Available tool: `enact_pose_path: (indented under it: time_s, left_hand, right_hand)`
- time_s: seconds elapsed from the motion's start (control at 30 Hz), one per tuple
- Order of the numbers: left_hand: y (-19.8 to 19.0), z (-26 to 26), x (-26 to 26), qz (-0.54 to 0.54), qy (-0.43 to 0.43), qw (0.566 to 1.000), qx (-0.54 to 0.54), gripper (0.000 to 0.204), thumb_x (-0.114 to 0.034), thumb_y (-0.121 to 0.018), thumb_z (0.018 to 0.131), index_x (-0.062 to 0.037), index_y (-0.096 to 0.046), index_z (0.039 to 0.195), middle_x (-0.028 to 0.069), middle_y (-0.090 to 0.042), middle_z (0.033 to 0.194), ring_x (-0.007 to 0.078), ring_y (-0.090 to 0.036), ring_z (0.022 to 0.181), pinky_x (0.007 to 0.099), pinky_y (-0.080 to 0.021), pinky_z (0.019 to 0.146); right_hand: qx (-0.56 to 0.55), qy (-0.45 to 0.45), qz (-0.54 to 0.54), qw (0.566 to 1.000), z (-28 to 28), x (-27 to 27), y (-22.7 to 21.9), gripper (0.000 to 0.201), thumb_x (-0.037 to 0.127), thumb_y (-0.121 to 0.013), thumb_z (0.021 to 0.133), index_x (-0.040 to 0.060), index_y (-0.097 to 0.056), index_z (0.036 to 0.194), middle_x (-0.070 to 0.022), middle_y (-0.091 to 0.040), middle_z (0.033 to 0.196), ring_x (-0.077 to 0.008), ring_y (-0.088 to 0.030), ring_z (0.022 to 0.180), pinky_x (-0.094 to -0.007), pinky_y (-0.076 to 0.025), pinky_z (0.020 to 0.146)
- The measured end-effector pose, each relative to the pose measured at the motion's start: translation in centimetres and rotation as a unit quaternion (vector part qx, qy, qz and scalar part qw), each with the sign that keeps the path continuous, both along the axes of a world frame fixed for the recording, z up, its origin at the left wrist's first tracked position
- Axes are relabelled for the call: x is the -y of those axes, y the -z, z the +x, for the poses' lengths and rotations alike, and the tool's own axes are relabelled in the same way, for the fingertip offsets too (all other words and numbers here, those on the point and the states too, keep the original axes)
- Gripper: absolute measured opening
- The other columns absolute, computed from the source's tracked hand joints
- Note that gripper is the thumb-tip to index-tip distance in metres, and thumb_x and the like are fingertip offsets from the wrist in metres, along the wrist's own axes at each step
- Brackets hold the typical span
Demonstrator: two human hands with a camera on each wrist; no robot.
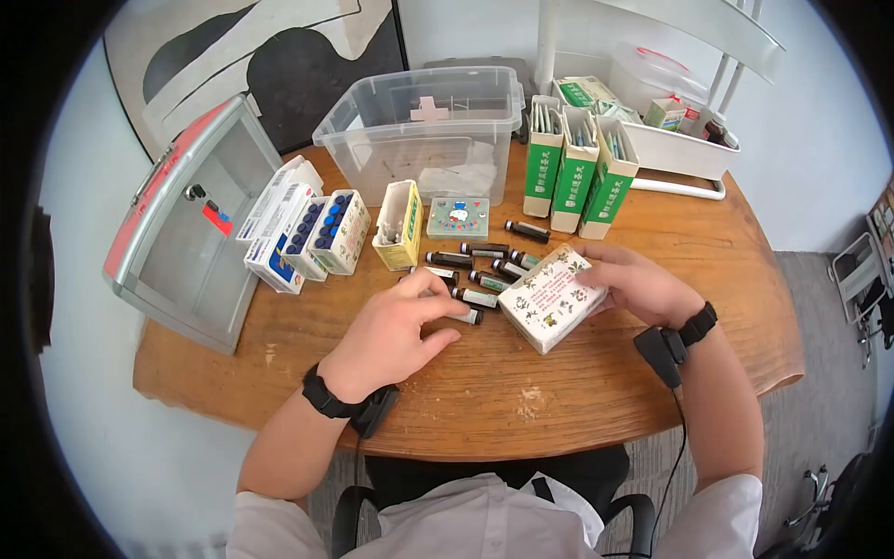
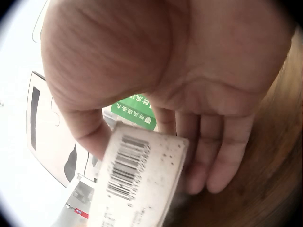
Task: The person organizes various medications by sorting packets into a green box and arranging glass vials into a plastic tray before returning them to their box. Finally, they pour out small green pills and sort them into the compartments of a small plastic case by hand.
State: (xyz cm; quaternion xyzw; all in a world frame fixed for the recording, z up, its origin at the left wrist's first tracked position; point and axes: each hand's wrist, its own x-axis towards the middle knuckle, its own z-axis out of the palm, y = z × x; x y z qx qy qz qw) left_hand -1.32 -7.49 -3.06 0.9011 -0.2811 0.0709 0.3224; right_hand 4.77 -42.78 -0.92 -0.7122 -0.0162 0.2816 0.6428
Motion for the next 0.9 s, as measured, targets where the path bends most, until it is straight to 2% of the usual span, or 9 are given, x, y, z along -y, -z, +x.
enact_pose_path:
  time_s: [0.17, 0.3, 0.4, 0.47, 0.5, 0.53, 0.57, 0.7, 0.9]
  left_hand:
    - [-0.3, 0.0, 0.2, 0.017, -0.002, 0.999, -0.030, 0.033, -0.012, -0.084, 0.093, -0.0066, -0.078, 0.124, 0.0104, -0.068, 0.114, 0.0286, -0.072, 0.089, 0.0414, -0.060, 0.083]
    - [-0.2, -0.2, 0.0, 0.041, -0.032, 0.999, -0.006, 0.030, -0.011, -0.083, 0.093, -0.0045, -0.077, 0.122, 0.0114, -0.068, 0.112, 0.0290, -0.072, 0.093, 0.0419, -0.059, 0.084]
    - [-0.8, -0.3, -0.2, 0.092, -0.038, 0.995, -0.001, 0.026, -0.011, -0.081, 0.093, -0.0046, -0.077, 0.118, 0.0123, -0.069, 0.106, 0.0298, -0.071, 0.095, 0.0414, -0.059, 0.086]
    - [-2.0, -0.5, -0.1, 0.019, -0.026, 0.999, 0.011, 0.022, -0.007, -0.084, 0.091, -0.0050, -0.077, 0.112, 0.0107, -0.071, 0.100, 0.0267, -0.072, 0.090, 0.0379, -0.060, 0.080]
    - [-3.1, -0.8, 0.5, 0.025, -0.020, 0.999, 0.006, 0.022, -0.007, -0.084, 0.091, -0.0050, -0.077, 0.112, 0.0107, -0.071, 0.100, 0.0267, -0.072, 0.090, 0.0379, -0.060, 0.080]
    - [-4.7, -1.6, 0.8, -0.047, -0.024, 0.998, -0.026, 0.021, -0.004, -0.085, 0.090, -0.0052, -0.078, 0.109, 0.0092, -0.072, 0.100, 0.0244, -0.073, 0.087, 0.0355, -0.060, 0.076]
    - [-5.5, -2.0, 1.0, -0.120, -0.028, 0.991, -0.057, 0.021, -0.001, -0.087, 0.088, -0.0054, -0.078, 0.106, 0.0077, -0.073, 0.099, 0.0220, -0.073, 0.084, 0.0331, -0.060, 0.073]
    - [-5.7, -0.8, 2.6, -0.073, 0.097, 0.991, 0.047, 0.021, 0.000, -0.090, 0.086, -0.0078, -0.080, 0.103, 0.0048, -0.076, 0.108, 0.0202, -0.075, 0.085, 0.0314, -0.062, 0.072]
    - [-4.1, -0.4, 4.0, -0.030, 0.153, 0.982, 0.106, 0.022, -0.006, -0.090, 0.086, -0.0102, -0.082, 0.107, 0.0027, -0.079, 0.113, 0.0241, -0.077, 0.090, 0.0345, -0.064, 0.078]
  right_hand:
    - [0.073, -0.133, 0.069, 0.986, 1.4, 1.8, 0.9, 0.060, 0.011, -0.079, 0.096, -0.0047, -0.059, 0.150, -0.0093, -0.070, 0.141, -0.0185, -0.066, 0.131, -0.0359, -0.051, 0.115]
    - [0.143, -0.123, 0.108, 0.976, 0.5, 1.6, 1.8, 0.066, -0.008, -0.084, 0.085, 0.0032, -0.063, 0.147, -0.0028, -0.069, 0.139, -0.0165, -0.063, 0.133, -0.0354, -0.050, 0.115]
    - [0.203, -0.113, 0.100, 0.968, 0.0, 1.0, 2.3, 0.064, -0.006, -0.084, 0.087, 0.0052, -0.063, 0.146, -0.0021, -0.069, 0.137, -0.0172, -0.062, 0.134, -0.0369, -0.050, 0.115]
    - [0.206, -0.110, 0.110, 0.966, -0.6, 0.2, 1.8, 0.061, -0.005, -0.084, 0.087, 0.0050, -0.065, 0.144, -0.0041, -0.069, 0.136, -0.0185, -0.063, 0.133, -0.0384, -0.050, 0.114]
    - [0.277, -0.131, 0.053, 0.951, -0.9, -0.1, 1.9, 0.059, -0.005, -0.085, 0.085, 0.0049, -0.067, 0.140, -0.0055, -0.069, 0.135, -0.0202, -0.064, 0.131, -0.0388, -0.050, 0.114]
    - [0.346, -0.153, -0.009, 0.925, -1.0, -0.5, 1.9, 0.058, -0.005, -0.085, 0.083, 0.0049, -0.070, 0.137, -0.0069, -0.070, 0.134, -0.0219, -0.065, 0.130, -0.0391, -0.050, 0.113]
    - [0.375, -0.162, 0.010, 0.913, -0.7, -0.7, 2.3, 0.058, -0.003, -0.089, 0.076, 0.0045, -0.073, 0.131, -0.0098, -0.071, 0.132, -0.0271, -0.066, 0.126, -0.0401, -0.051, 0.111]
    - [0.434, -0.187, -0.021, 0.881, -0.8, -1.1, 1.6, 0.061, 0.001, -0.094, 0.069, 0.0047, -0.075, 0.127, -0.0122, -0.071, 0.126, -0.0326, -0.068, 0.120, -0.0421, -0.053, 0.107]
    - [0.468, -0.168, -0.039, 0.867, -1.3, -1.0, 1.7, 0.060, 0.009, -0.098, 0.067, 0.0049, -0.076, 0.122, -0.0135, -0.071, 0.120, -0.0336, -0.071, 0.114, -0.0404, -0.057, 0.101]
